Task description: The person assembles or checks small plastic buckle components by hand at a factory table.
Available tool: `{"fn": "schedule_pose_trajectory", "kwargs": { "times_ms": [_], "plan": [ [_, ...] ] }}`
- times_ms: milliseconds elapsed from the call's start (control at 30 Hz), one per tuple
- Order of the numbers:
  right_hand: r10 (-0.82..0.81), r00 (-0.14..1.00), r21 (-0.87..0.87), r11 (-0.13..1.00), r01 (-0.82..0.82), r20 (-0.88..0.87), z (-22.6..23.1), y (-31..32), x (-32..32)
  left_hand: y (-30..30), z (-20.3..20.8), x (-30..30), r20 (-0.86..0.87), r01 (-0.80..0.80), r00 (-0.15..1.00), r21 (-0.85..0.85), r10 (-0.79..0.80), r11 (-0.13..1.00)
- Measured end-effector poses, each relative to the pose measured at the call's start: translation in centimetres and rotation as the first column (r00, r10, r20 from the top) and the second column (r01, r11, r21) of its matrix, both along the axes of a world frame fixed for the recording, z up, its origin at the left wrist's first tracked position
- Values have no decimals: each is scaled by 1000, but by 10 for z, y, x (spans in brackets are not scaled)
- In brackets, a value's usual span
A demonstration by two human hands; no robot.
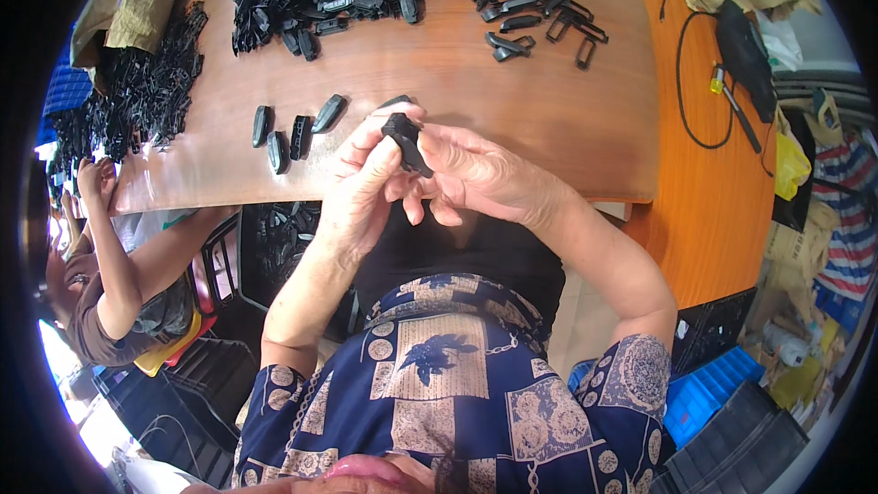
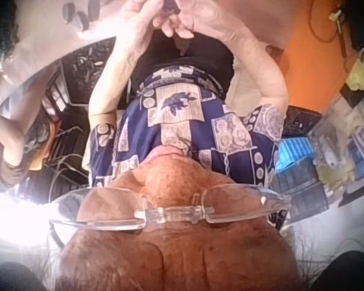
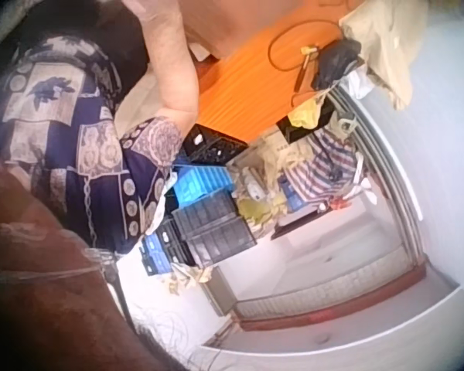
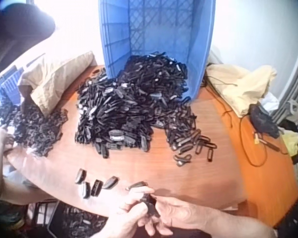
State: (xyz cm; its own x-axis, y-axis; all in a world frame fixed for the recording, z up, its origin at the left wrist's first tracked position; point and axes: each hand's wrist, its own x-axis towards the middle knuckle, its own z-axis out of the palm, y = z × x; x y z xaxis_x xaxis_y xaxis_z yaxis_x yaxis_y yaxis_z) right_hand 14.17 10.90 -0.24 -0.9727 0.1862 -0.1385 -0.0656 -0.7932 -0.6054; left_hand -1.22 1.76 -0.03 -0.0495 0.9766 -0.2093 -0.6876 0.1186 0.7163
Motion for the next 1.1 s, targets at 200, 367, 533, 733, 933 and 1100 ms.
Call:
{"fn": "schedule_pose_trajectory", "kwargs": {
  "times_ms": [200,367,533,733,933,1100],
  "plan": [
    [-157,969,139,982,132,193,6,-3,3,11,-7,3,-211,61,976,30,-53,998],
    [-320,872,847,503,-174,369,14,46,12,19,-11,-22,-872,172,459,274,169,946],
    [-622,780,825,-400,-398,75,7,107,14,42,5,-89,-960,91,-212,168,184,982],
    [-585,769,778,-345,-524,259,5,115,5,84,-22,-138,-843,-228,-520,-17,-137,973],
    [-630,769,977,-75,-200,109,-5,140,19,85,-37,-125,-851,-213,-518,32,-85,977],
    [-641,752,797,530,290,153,4,157,32,79,-41,-121,-892,-158,-429,229,142,961]
  ]
}}
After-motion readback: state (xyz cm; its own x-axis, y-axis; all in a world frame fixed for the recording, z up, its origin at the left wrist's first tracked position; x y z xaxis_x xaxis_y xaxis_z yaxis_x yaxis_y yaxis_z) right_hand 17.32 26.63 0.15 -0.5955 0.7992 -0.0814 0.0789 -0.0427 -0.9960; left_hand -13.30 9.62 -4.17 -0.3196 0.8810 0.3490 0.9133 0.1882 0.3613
